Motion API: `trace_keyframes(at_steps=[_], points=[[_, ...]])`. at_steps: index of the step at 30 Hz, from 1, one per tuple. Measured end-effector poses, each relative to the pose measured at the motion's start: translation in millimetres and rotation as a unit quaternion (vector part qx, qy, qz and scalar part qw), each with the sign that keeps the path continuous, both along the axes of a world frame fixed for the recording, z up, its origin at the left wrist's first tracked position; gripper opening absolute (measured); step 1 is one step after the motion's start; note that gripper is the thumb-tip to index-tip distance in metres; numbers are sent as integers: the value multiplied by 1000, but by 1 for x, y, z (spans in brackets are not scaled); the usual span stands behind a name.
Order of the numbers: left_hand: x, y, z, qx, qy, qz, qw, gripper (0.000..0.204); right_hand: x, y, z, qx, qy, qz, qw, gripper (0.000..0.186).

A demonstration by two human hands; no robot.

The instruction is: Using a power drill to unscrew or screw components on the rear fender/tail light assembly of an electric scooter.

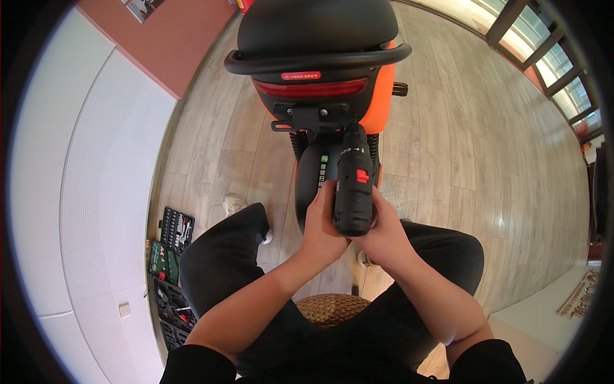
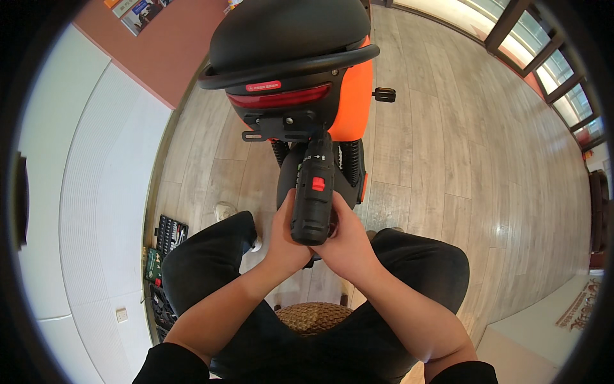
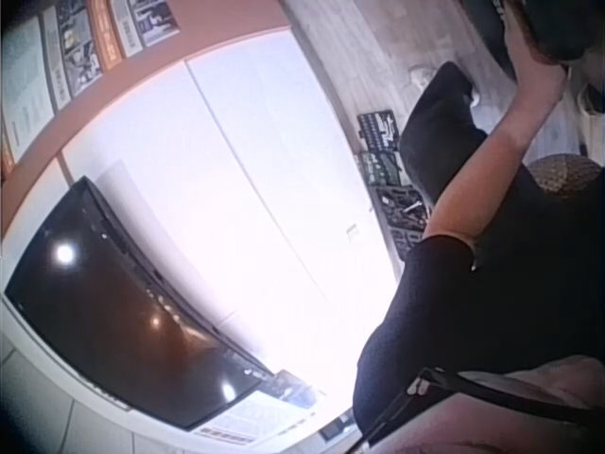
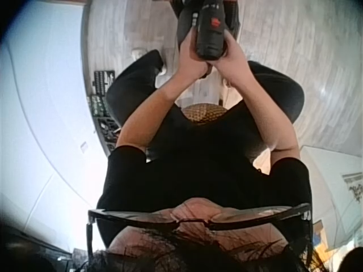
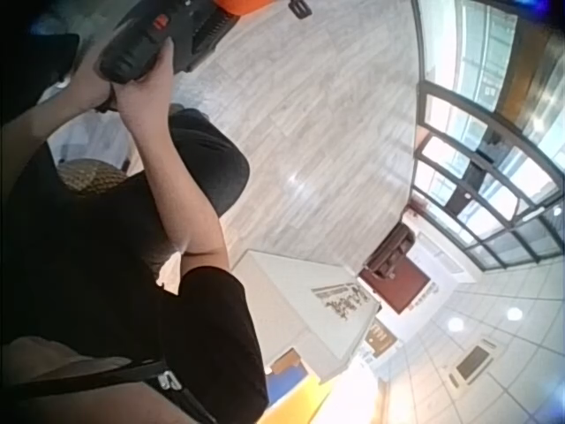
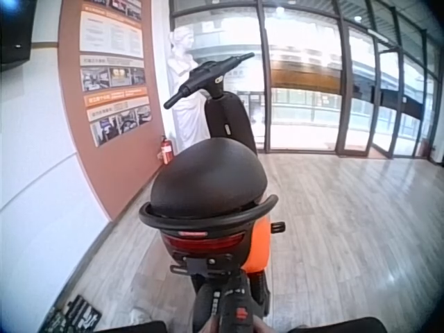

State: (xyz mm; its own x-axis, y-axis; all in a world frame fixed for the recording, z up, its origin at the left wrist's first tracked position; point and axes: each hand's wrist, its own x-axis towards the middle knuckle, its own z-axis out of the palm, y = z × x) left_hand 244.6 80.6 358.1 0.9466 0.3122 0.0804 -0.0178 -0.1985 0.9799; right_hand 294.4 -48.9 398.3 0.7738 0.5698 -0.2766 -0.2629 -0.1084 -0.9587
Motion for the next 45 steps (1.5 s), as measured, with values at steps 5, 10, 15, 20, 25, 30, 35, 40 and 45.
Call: trace_keyframes(at_steps=[5,10,15,20,25,30,35,40,45], points=[[0,2,-1,40,-8,7,999,46,-1,0,0,-6,-8,3,1000,68],[0,0,8,14,-2,-3,1000,47,-1,0,-3,6,-3,2,1000,68],[-2,2,3,-5,3,-10,1000,48,-1,0,-2,-1,5,9,1000,68],[-2,0,3,-9,7,-13,1000,47,-2,-1,-2,0,-4,5,1000,68],[-1,0,3,-6,1,-13,1000,45,-2,0,0,-9,-9,7,1000,67],[-1,0,2,-5,-2,-10,1000,46,-2,0,1,-12,-7,7,1000,67],[-1,0,2,-8,2,-8,1000,46,-2,-1,2,-17,-7,9,1000,65],[-2,0,-1,-6,-2,-8,1000,46,-2,0,5,-35,-10,17,999,67],[-2,0,-4,-17,5,-3,1000,45,-2,0,4,-33,-23,15,999,66]])
